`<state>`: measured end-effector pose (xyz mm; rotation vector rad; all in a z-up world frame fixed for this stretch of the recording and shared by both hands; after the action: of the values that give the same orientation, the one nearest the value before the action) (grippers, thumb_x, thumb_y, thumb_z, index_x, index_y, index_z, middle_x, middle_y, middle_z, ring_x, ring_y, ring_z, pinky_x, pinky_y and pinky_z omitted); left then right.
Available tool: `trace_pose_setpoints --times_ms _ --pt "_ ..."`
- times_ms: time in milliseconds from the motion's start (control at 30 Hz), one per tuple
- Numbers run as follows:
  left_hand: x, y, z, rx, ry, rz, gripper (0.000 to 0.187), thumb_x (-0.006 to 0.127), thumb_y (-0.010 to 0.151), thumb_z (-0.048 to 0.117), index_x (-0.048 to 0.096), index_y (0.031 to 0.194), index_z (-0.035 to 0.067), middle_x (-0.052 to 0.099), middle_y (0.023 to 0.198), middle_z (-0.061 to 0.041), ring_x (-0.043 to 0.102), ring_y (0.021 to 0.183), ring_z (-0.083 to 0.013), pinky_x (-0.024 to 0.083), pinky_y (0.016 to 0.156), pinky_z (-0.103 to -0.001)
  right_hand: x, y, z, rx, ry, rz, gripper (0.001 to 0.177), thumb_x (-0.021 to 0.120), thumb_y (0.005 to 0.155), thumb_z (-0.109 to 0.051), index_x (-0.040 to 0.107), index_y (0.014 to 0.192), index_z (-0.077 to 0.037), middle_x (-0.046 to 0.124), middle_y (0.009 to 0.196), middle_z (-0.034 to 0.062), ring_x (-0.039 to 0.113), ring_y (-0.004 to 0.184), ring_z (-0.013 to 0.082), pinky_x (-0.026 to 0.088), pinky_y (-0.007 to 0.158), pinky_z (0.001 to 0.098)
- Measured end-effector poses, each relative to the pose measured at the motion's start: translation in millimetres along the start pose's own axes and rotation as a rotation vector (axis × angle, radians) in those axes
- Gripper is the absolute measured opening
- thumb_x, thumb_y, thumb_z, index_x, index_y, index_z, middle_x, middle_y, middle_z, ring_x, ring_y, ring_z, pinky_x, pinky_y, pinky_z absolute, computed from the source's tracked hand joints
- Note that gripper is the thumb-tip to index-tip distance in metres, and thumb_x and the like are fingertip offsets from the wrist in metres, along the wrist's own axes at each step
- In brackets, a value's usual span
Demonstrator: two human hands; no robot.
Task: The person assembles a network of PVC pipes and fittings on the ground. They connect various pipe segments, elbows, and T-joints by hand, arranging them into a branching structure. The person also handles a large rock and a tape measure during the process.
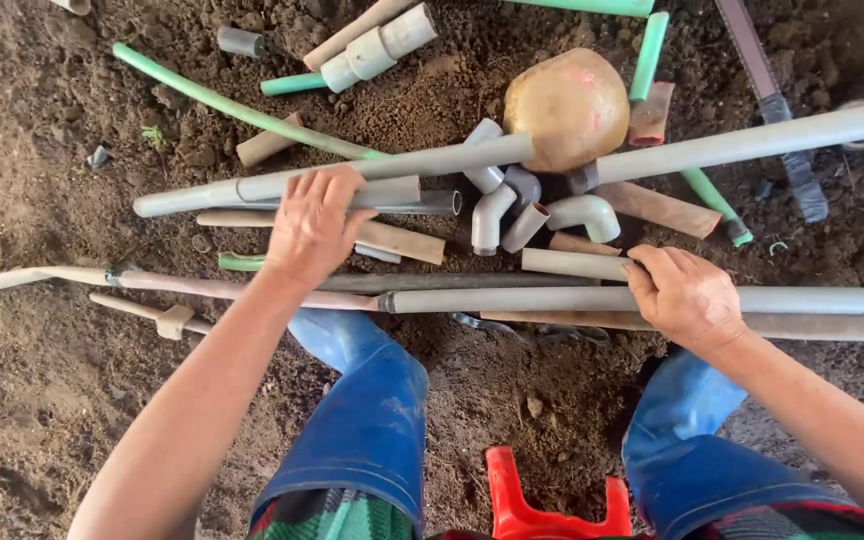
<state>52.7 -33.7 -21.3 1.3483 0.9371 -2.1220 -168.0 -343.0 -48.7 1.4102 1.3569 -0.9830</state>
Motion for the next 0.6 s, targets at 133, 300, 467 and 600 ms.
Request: trace_pose_setpoints --times_ms 133,300,467,600 --pt "-10 2 -17 0.043 0.031 0.19 0.035 0.074 0.08 0.024 0.059 0.109 0.01 0.062 0.112 -0.01 0.055 0.104 -0.028 0.04 0.091 -0.043 0 2 -3 -0.005 0.015 -0.03 0.009 0.06 0.092 -0.018 0.065 0.094 -0.01 0.06 0.067 0.0015 0.059 0.057 0.0176 0.047 0.046 0.0318" --pt "9 -15 -30 0.008 0.045 0.058 0.032 0.07 0.081 0.023 0.063 0.11 0.011 0.056 0.116 -0.011 0.053 0.105 -0.0297 0.04 0.092 -0.046 3 1 -1 0.01 0.024 -0.053 0.012 0.058 0.092 -0.02 0.065 0.094 -0.01 0.059 0.065 0.0011 0.058 0.055 0.017 0.047 0.043 0.0311" --pt "32 -27 -50 -0.049 0.205 0.061 0.024 0.065 0.088 0.035 0.06 0.109 0.024 0.051 0.11 -0.001 0.056 0.11 -0.0198 0.044 0.092 -0.04 15 -12 9 -0.012 -0.016 0.049 0.018 0.06 0.09 -0.031 0.064 0.097 -0.015 0.061 0.071 0.001 0.066 0.069 0.0185 0.054 0.067 0.0268" --pt "40 -24 -55 -0.077 0.193 0.059 0.03 0.067 0.085 0.038 0.058 0.11 0.024 0.05 0.106 0.001 0.057 0.107 -0.0196 0.046 0.09 -0.04 15 -9 8 0.0 -0.013 0.038 0.018 0.059 0.092 -0.032 0.063 0.097 -0.015 0.061 0.071 0.0015 0.066 0.069 0.019 0.054 0.067 0.0273"
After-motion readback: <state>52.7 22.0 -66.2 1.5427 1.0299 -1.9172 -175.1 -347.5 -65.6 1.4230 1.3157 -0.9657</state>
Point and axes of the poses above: each hand's wrist, its own y-axis towards the middle knuckle, its own x-axis out of the palm, z = x × y, the point moved 6 cm from there along y, towards the middle knuckle
